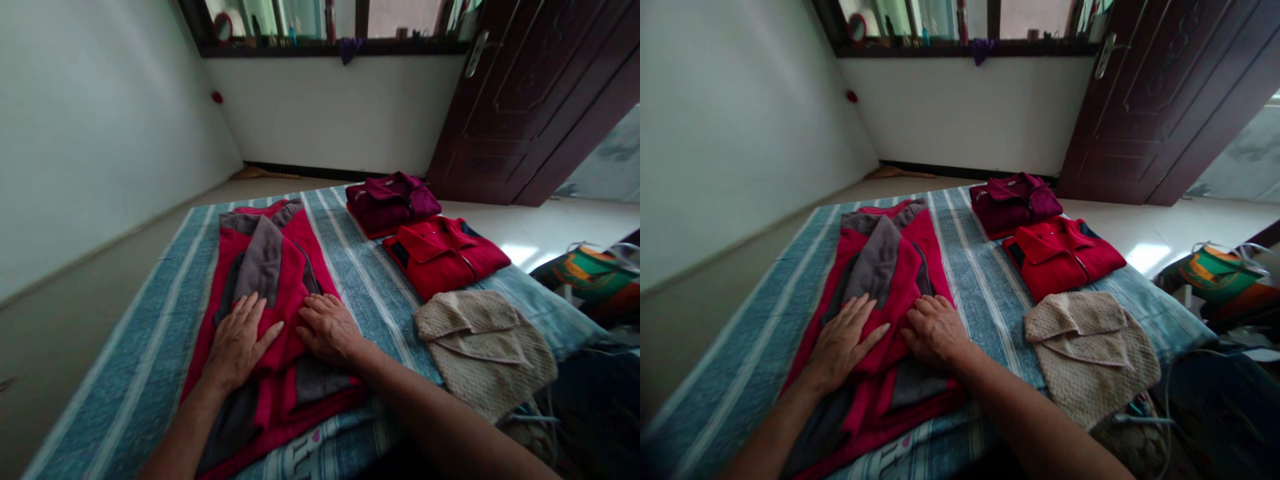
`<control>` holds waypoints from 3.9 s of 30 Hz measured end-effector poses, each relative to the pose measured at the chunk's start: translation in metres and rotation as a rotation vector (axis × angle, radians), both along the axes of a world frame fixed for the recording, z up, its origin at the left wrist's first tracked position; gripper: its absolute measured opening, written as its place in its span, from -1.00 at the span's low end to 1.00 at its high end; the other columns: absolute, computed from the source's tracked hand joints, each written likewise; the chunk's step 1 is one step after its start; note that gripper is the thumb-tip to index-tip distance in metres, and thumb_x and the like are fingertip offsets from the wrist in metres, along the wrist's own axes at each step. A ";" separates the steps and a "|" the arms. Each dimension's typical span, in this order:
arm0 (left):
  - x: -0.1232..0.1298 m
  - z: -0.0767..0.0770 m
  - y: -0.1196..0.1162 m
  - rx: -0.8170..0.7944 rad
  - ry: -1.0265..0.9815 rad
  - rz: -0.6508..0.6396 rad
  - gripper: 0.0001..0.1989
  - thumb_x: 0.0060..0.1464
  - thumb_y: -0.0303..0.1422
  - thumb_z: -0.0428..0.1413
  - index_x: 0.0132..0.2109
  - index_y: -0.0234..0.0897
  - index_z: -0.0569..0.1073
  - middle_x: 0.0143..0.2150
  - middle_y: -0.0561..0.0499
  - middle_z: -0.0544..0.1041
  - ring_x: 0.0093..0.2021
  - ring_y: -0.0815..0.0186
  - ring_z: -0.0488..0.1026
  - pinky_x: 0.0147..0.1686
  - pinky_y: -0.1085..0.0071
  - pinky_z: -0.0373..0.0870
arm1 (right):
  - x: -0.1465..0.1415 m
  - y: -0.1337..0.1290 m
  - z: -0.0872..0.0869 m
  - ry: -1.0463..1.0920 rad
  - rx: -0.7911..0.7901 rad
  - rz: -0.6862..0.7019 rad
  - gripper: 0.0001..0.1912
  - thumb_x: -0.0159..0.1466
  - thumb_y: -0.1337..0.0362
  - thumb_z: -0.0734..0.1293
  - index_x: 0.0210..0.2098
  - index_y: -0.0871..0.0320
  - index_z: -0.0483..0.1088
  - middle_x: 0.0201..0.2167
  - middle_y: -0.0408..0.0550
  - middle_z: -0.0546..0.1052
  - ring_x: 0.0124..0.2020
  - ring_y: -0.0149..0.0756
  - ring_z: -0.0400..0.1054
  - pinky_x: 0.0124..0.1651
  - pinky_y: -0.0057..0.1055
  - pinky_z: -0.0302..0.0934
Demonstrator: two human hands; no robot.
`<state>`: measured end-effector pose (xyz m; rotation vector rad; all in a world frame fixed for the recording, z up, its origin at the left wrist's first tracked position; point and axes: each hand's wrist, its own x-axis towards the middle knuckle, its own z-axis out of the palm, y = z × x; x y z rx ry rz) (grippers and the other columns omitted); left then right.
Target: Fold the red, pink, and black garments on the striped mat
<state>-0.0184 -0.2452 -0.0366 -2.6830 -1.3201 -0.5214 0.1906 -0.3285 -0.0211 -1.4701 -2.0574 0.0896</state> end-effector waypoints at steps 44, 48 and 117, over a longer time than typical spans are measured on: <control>0.007 0.028 -0.043 -0.369 0.054 0.152 -0.29 0.20 0.03 -0.10 0.30 -0.40 0.14 0.38 -0.23 0.04 0.38 0.06 -0.11 0.28 -0.02 -0.02 | -0.003 -0.011 -0.033 -0.038 0.135 0.022 -0.70 0.32 0.27 0.19 -0.02 0.20 0.41 0.06 0.11 0.46 0.11 -0.09 0.31 0.15 -0.06 0.20; 0.006 0.026 -0.043 -0.348 0.044 0.144 -0.28 0.19 0.05 -0.11 0.30 -0.38 0.14 0.38 -0.22 0.05 0.38 0.06 -0.10 0.28 -0.02 -0.01 | -0.003 -0.011 -0.034 -0.046 0.134 0.021 -0.70 0.32 0.27 0.19 -0.02 0.19 0.42 0.05 0.10 0.47 0.10 -0.10 0.32 0.15 -0.06 0.20; -0.059 0.045 -0.054 -0.082 -0.153 0.001 -0.64 0.17 -0.29 0.00 0.08 -0.28 0.41 0.14 -0.17 0.44 0.17 0.14 0.35 0.13 0.16 0.37 | 0.063 -0.062 -0.029 -0.133 0.330 0.192 -0.57 0.27 0.30 0.24 0.14 0.06 0.32 0.09 0.00 0.45 0.08 -0.15 0.36 0.03 -0.28 0.37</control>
